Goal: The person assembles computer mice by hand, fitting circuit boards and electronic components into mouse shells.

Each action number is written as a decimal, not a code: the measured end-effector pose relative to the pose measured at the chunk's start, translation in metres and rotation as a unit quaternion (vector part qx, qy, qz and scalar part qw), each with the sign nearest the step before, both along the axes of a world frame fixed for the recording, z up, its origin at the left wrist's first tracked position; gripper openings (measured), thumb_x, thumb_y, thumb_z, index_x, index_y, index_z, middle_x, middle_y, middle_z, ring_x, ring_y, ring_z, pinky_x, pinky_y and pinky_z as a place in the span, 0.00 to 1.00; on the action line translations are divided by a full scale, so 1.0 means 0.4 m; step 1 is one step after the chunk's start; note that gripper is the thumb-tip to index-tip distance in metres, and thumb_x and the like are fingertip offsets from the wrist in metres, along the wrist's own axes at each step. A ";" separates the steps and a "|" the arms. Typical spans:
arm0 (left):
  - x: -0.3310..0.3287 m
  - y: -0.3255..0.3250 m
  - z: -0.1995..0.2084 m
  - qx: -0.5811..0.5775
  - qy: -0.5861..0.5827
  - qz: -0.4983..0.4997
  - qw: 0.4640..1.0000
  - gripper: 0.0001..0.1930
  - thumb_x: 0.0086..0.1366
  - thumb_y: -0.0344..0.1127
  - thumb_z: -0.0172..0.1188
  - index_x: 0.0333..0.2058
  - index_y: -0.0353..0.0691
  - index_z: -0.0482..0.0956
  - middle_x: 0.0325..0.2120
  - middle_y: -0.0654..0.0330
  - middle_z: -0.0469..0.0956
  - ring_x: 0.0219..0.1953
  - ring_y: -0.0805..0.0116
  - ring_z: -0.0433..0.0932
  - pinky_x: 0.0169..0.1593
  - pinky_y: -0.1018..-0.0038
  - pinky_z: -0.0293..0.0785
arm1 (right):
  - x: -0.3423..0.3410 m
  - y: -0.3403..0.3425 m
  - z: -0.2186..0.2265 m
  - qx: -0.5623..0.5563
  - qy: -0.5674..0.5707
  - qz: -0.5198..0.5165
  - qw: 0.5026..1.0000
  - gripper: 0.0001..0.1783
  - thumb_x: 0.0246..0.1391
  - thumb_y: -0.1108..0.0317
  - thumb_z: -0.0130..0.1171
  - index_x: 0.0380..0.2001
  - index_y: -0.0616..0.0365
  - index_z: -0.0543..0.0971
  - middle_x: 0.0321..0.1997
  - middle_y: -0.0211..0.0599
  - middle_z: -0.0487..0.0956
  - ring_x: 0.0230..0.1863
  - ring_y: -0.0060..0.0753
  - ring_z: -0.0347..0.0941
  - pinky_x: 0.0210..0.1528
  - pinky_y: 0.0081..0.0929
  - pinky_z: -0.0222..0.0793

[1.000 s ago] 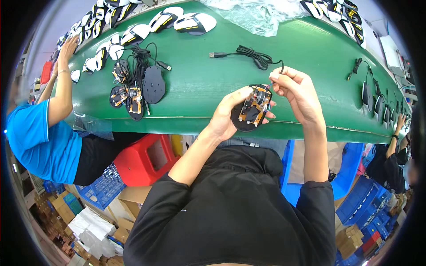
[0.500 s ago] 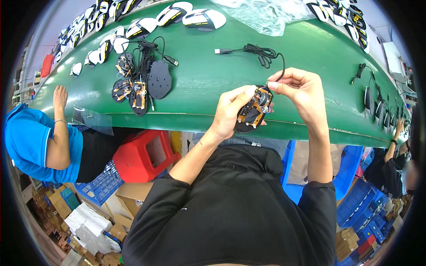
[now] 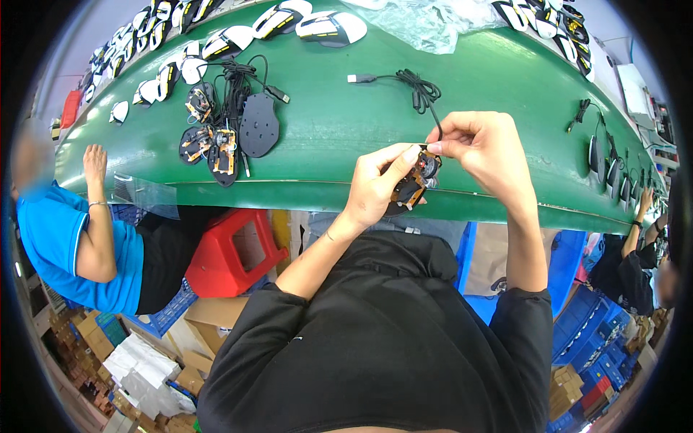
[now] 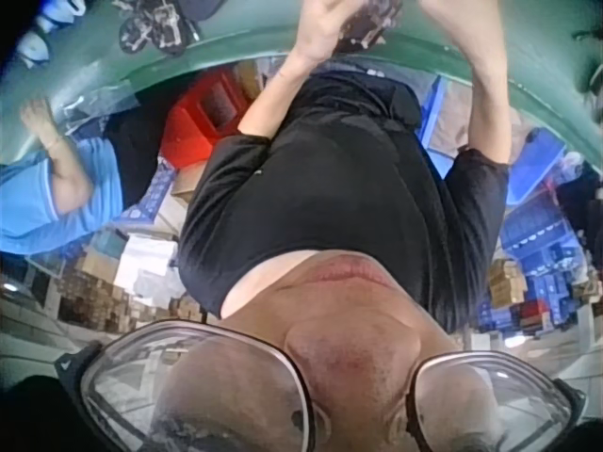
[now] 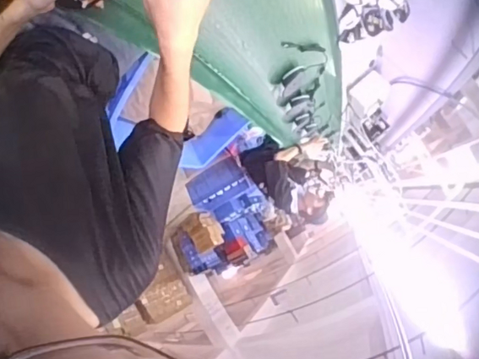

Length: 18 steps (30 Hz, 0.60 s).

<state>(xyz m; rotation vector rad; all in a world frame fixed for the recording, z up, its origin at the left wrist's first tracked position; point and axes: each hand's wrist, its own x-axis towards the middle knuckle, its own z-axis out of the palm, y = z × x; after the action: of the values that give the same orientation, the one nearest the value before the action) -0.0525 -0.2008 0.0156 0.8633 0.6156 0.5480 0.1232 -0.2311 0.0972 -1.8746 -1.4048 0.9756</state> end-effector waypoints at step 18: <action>-0.036 -0.004 -0.046 0.019 -0.010 0.043 0.999 0.18 0.72 0.43 0.52 0.43 0.30 0.78 0.29 0.57 0.80 0.23 0.72 0.79 0.26 0.76 0.80 | 0.026 0.063 -0.117 -0.116 0.218 0.038 0.968 0.06 0.45 0.77 0.68 0.27 0.68 0.82 0.31 0.39 0.84 0.33 0.24 0.79 0.38 0.21 0.75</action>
<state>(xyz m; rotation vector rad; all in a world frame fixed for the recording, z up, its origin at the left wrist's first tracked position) -0.0667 -0.2024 -0.0030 0.8685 0.6282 0.6476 0.1338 -0.2061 0.0504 -1.6323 -1.1400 1.5395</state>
